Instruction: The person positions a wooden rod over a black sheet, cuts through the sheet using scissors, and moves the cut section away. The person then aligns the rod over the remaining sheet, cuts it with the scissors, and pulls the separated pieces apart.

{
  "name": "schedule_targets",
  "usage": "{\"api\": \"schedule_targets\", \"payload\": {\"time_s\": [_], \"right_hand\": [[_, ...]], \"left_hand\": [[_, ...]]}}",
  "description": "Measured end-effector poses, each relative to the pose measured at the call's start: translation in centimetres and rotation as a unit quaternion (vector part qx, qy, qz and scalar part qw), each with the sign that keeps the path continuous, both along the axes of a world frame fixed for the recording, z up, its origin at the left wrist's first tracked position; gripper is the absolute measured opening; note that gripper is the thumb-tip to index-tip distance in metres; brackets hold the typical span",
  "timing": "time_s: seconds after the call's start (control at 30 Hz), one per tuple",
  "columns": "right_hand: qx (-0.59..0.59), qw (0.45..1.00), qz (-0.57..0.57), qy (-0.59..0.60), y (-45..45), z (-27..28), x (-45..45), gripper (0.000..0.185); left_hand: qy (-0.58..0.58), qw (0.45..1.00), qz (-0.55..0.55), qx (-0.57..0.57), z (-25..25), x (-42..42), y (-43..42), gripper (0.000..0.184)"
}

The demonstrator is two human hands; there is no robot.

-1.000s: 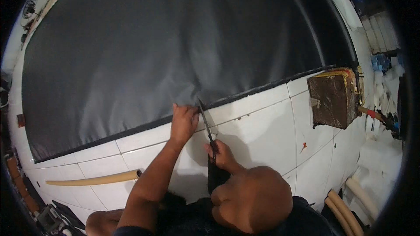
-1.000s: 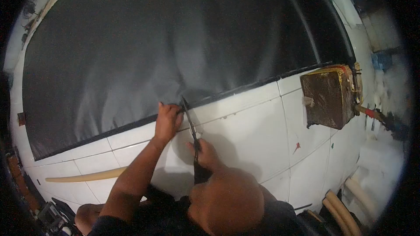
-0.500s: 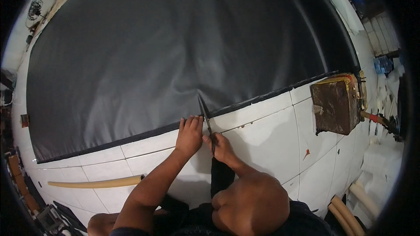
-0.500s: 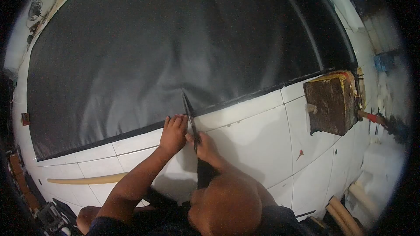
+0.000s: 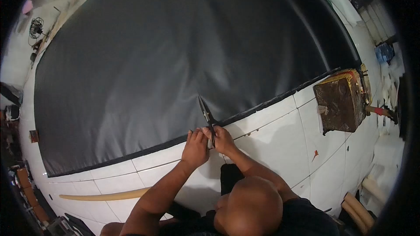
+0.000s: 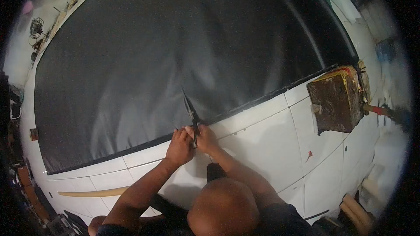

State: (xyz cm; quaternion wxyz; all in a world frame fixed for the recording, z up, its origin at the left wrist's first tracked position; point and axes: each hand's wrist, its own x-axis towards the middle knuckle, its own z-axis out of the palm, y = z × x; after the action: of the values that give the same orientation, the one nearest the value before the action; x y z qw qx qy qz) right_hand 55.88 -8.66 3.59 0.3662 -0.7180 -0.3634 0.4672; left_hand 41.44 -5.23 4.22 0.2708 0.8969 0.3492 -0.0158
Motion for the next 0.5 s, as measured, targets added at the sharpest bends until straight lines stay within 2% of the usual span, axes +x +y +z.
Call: {"api": "schedule_targets", "payload": {"time_s": [0.1, 0.13, 0.2, 0.3, 0.37, 0.4, 0.5], "right_hand": [[-0.035, 0.998, 0.002, 0.048, 0.0, -1.7, 0.3, 0.051], [-0.015, 1.000, 0.002, 0.018, 0.0, -2.0, 0.0, 0.051], [0.012, 1.000, 0.006, -0.014, -0.3, -2.5, -0.1, 0.052], [0.011, 1.000, 0.007, 0.028, 1.3, -1.2, 0.4, 0.052], [-0.030, 0.998, 0.013, 0.057, 2.2, -0.8, 0.4, 0.053], [-0.047, 0.998, 0.037, -0.002, 2.9, -4.6, 0.4, 0.056], [-0.068, 0.996, 0.008, 0.056, 6.3, -1.0, 0.8, 0.057]], "left_hand": [[-0.021, 1.000, -0.011, 0.019, -0.5, -0.1, -0.1, 0.062], [-0.020, 1.000, -0.011, 0.020, -0.4, -0.3, -0.2, 0.062], [0.051, 0.998, -0.026, 0.006, -0.1, -0.2, -0.1, 0.060], [0.009, 0.999, -0.027, 0.035, -1.1, -0.3, -0.3, 0.058], [0.010, 0.999, -0.026, 0.018, -0.2, -0.4, -0.3, 0.057], [0.020, 0.999, -0.034, 0.025, -0.4, -0.4, -0.3, 0.057], [0.026, 0.998, -0.041, 0.036, 0.3, -0.1, 0.1, 0.063]]}}
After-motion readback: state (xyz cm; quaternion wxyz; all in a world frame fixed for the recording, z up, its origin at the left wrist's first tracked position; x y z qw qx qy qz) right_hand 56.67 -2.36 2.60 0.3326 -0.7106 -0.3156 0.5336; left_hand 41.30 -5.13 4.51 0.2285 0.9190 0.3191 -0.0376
